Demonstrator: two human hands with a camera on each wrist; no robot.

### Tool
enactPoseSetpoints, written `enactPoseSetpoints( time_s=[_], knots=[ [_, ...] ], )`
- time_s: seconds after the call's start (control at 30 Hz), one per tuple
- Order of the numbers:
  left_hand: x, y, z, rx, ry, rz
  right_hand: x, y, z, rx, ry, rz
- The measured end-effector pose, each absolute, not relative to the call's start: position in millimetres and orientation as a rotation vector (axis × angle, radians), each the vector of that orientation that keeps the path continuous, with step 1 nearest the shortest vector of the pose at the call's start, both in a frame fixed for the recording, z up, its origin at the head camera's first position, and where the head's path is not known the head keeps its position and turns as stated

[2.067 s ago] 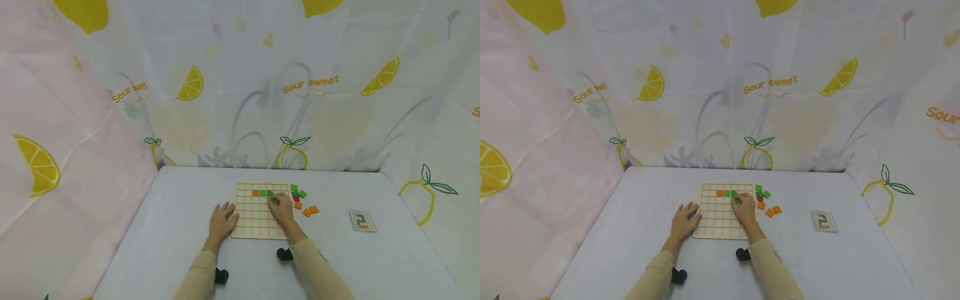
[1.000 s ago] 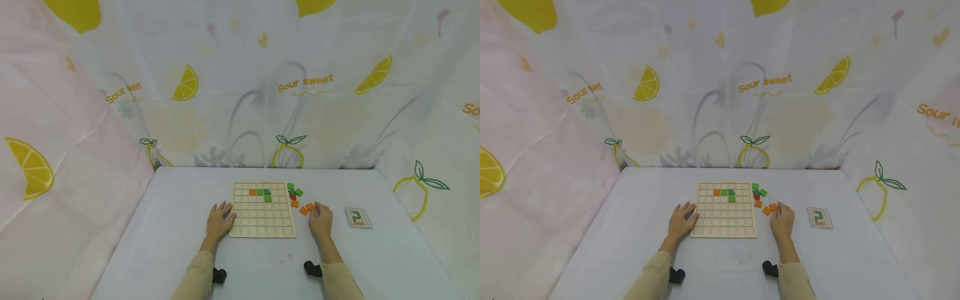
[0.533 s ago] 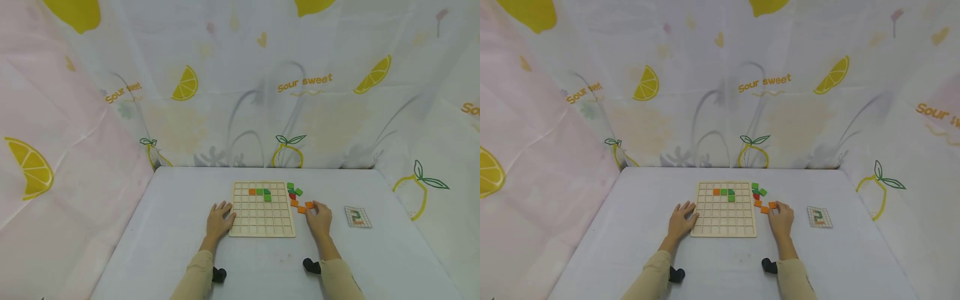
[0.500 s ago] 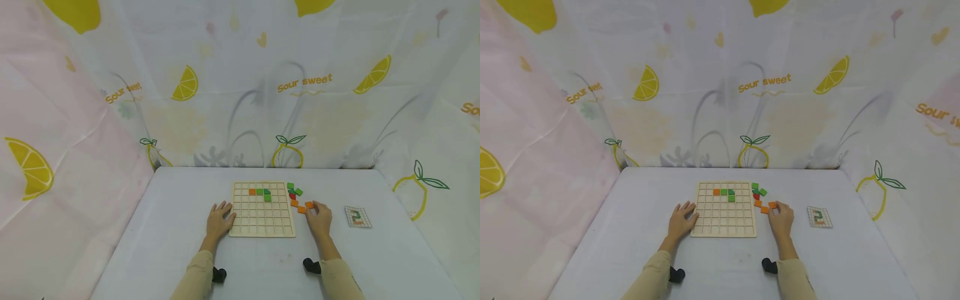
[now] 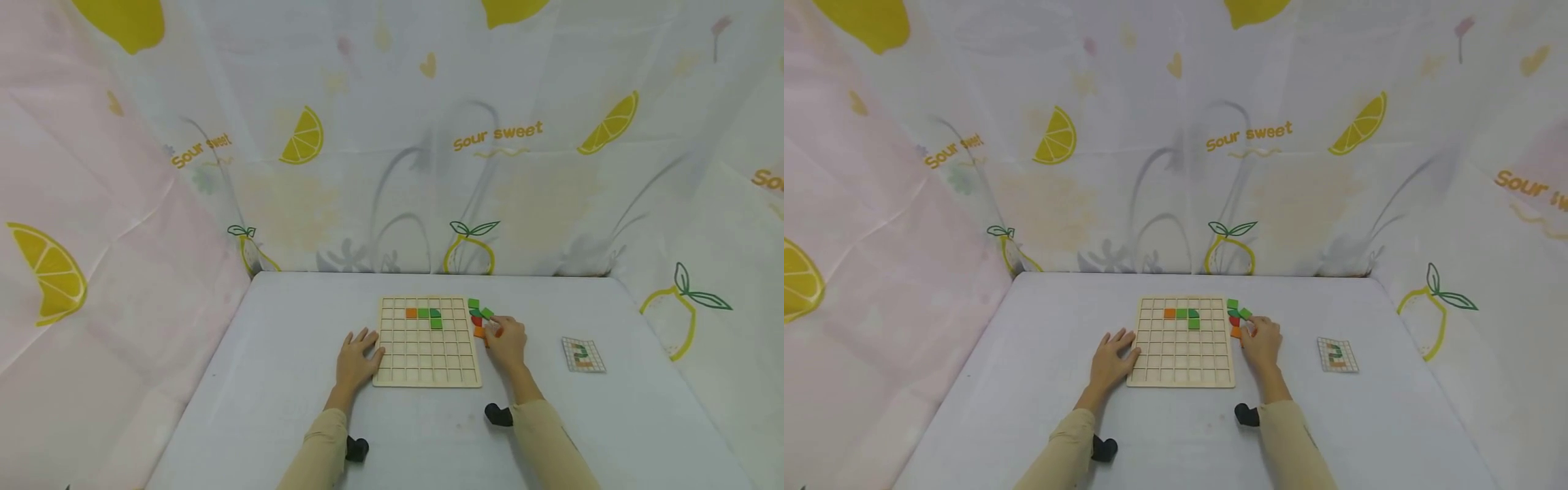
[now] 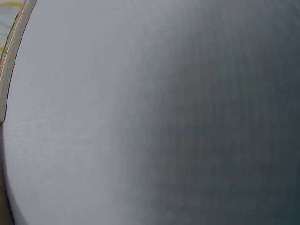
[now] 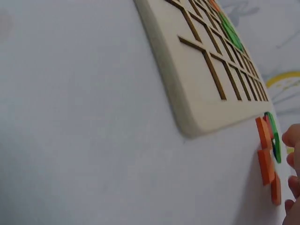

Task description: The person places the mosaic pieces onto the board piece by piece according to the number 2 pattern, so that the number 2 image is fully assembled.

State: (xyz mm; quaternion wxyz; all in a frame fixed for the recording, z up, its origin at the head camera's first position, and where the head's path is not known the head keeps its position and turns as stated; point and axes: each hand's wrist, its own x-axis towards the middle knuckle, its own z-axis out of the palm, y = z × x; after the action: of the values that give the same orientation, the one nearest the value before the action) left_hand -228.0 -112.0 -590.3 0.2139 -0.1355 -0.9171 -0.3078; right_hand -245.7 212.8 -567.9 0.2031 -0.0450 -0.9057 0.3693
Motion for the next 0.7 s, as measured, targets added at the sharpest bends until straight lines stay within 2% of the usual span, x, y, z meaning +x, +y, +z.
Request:
enactPoseSetpoints(
  time_s=[0.33,0.7],
  knots=[
    [-228,-112,-591,-0.391,-2.529,-0.869,-273,183,-554,-0.158,-2.775,0.818],
    [-227,-112,-590,-0.367,-2.558,-0.869,-283,189,-550,-0.041,-2.899,0.872]
  ],
)
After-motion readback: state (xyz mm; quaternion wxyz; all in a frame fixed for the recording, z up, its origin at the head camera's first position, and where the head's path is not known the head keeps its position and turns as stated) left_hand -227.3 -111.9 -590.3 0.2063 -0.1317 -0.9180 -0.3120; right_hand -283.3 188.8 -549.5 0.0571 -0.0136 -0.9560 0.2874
